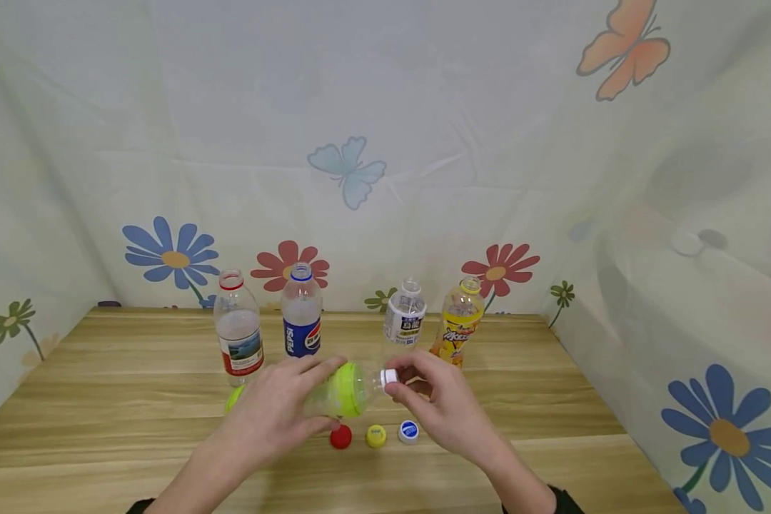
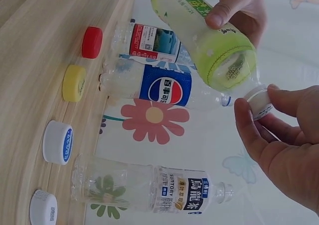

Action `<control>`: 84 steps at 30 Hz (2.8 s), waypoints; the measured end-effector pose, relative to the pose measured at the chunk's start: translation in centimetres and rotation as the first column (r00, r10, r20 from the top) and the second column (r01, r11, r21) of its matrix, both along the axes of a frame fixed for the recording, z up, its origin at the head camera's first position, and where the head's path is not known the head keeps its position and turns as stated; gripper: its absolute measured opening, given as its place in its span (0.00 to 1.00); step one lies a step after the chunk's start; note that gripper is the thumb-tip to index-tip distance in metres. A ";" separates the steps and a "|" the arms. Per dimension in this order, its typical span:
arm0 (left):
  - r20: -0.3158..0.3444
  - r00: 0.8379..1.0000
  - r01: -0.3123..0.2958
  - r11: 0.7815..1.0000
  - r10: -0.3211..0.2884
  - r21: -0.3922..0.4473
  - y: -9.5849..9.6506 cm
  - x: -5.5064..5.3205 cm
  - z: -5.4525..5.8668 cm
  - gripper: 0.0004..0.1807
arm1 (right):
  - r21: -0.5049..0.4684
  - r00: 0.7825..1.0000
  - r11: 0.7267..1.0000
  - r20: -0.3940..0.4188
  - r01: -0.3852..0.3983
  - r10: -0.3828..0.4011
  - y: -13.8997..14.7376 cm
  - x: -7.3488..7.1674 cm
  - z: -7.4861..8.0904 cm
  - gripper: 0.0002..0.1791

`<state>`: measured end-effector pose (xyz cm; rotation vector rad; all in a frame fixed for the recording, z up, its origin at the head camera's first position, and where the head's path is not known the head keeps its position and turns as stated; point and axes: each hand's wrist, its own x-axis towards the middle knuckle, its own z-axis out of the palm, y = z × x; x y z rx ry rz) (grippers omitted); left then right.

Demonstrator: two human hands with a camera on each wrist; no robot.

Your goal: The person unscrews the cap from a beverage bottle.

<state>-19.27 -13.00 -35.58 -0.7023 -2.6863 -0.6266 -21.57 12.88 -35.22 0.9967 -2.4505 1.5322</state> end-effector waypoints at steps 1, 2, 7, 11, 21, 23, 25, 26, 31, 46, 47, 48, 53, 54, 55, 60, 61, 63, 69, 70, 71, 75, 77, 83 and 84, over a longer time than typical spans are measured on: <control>0.001 1.000 0.000 1.000 0.000 0.000 0.0 0.0 0.0 0.43 | 0.003 1.000 1.000 -0.001 -0.002 0.002 0.0 0.0 0.0 0.10; 0.002 1.000 0.001 1.000 -0.001 0.000 0.0 0.0 0.0 0.43 | 0.005 1.000 1.000 -0.002 -0.004 0.004 0.0 0.0 0.0 0.10; 0.001 1.000 0.001 1.000 -0.001 0.003 0.0 -0.1 -0.1 0.43 | 0.008 1.000 1.000 -0.019 -0.018 0.018 0.0 -0.1 -0.1 0.11; 0.003 1.000 0.002 1.000 -0.002 0.005 0.0 -0.1 -0.1 0.42 | 0.007 0.999 1.000 -0.032 -0.029 0.029 0.0 -0.1 -0.1 0.12; 0.022 1.000 0.005 1.000 -0.006 0.025 -0.1 -0.2 0.0 0.42 | -0.003 0.997 0.999 -0.056 -0.046 0.046 0.0 -0.1 -0.3 0.12; 0.032 0.999 0.005 0.999 -0.006 0.036 -0.1 -0.2 0.0 0.41 | -0.008 0.997 0.999 -0.068 -0.049 0.048 -0.1 -0.1 -0.3 0.13; 0.043 0.999 0.007 0.999 -0.010 0.049 -0.2 -0.2 -0.1 0.41 | -0.012 0.996 0.999 -0.080 -0.049 0.048 0.0 -0.2 -0.4 0.13; 0.048 0.999 0.008 0.998 -0.011 0.056 -0.2 -0.2 -0.1 0.41 | -0.014 0.995 0.999 -0.087 -0.050 0.049 0.0 -0.2 -0.4 0.13; 0.071 0.997 0.008 0.997 -0.014 0.083 -0.4 -0.1 -0.1 0.41 | -0.021 0.993 0.998 -0.109 -0.051 0.048 -0.1 -0.3 -0.5 0.15; 0.042 0.999 0.009 0.999 -0.012 0.054 -0.3 -0.2 -0.1 0.41 | -0.013 0.999 1.000 -0.047 -0.003 0.002 0.0 -0.5 -0.3 0.13; 0.031 0.999 0.011 0.999 -0.013 0.045 -0.2 -0.2 -0.1 0.41 | -0.005 1.000 1.000 -0.025 0.015 -0.015 0.0 -0.5 -0.2 0.13; 0.019 1.000 0.015 0.999 -0.016 0.037 -0.2 -0.2 -0.1 0.41 | 0.006 1.000 1.000 0.000 0.031 -0.031 0.1 -0.5 -0.2 0.13; -0.007 1.000 0.011 1.000 -0.011 0.012 -0.1 -0.1 -0.1 0.41 | 0.041 0.992 0.997 0.097 0.073 -0.076 0.0 -0.4 0.0 0.12; -0.009 1.000 0.010 1.000 -0.010 0.010 -0.1 0.0 0.0 0.41 | 0.043 0.991 0.996 0.107 0.074 -0.078 0.0 -0.4 0.0 0.12; -0.007 1.000 0.006 1.000 -0.006 0.007 -0.1 0.0 0.0 0.41 | 0.046 0.991 0.996 0.110 0.076 -0.081 0.0 -0.3 0.0 0.12; -0.004 1.000 0.000 1.000 0.000 0.004 0.0 0.0 0.0 0.41 | 0.051 0.992 0.996 0.098 0.074 -0.079 0.0 -0.2 0.1 0.13; -0.005 1.000 -0.001 1.000 0.001 0.004 0.0 0.0 0.0 0.41 | 0.050 0.993 0.996 0.092 0.073 -0.078 0.0 -0.2 0.1 0.12; -0.006 1.000 -0.002 1.000 0.002 0.006 0.0 -0.1 0.0 0.42 | 0.043 0.994 0.997 0.078 0.066 -0.070 0.0 -0.2 0.1 0.12; -0.010 1.000 -0.005 1.000 0.005 0.006 0.0 -0.1 -0.1 0.42 | 0.018 0.998 0.999 0.043 0.051 -0.052 0.0 -0.3 -0.2 0.11; -0.011 1.000 -0.006 1.000 0.006 0.005 0.0 -0.2 -0.1 0.42 | 0.016 0.998 0.999 0.040 0.051 -0.051 0.0 -0.3 -0.2 0.11; -0.013 1.000 -0.007 1.000 0.007 0.004 0.0 -0.2 -0.2 0.42 | 0.015 0.998 0.999 0.038 0.051 -0.051 0.0 -0.3 -0.2 0.11; -0.009 1.000 -0.009 1.000 0.009 0.004 0.0 -0.2 -0.2 0.41 | 0.015 0.999 0.999 0.023 0.042 -0.043 -0.1 -0.3 -0.2 0.11; -0.002 1.000 -0.011 1.000 0.011 0.006 0.0 -0.2 -0.2 0.41 | 0.015 0.999 0.999 0.015 0.033 -0.034 0.0 -0.3 -0.2 0.11; 0.016 1.000 -0.004 1.000 0.004 0.013 0.0 -0.3 -0.2 0.41 | 0.000 0.999 1.000 -0.043 -0.014 0.014 0.0 -0.3 -0.3 0.14; 0.019 1.000 -0.002 1.000 0.002 0.014 0.0 -0.3 -0.3 0.40 | 0.001 0.998 1.000 -0.053 -0.017 0.017 -0.1 -0.3 -0.3 0.14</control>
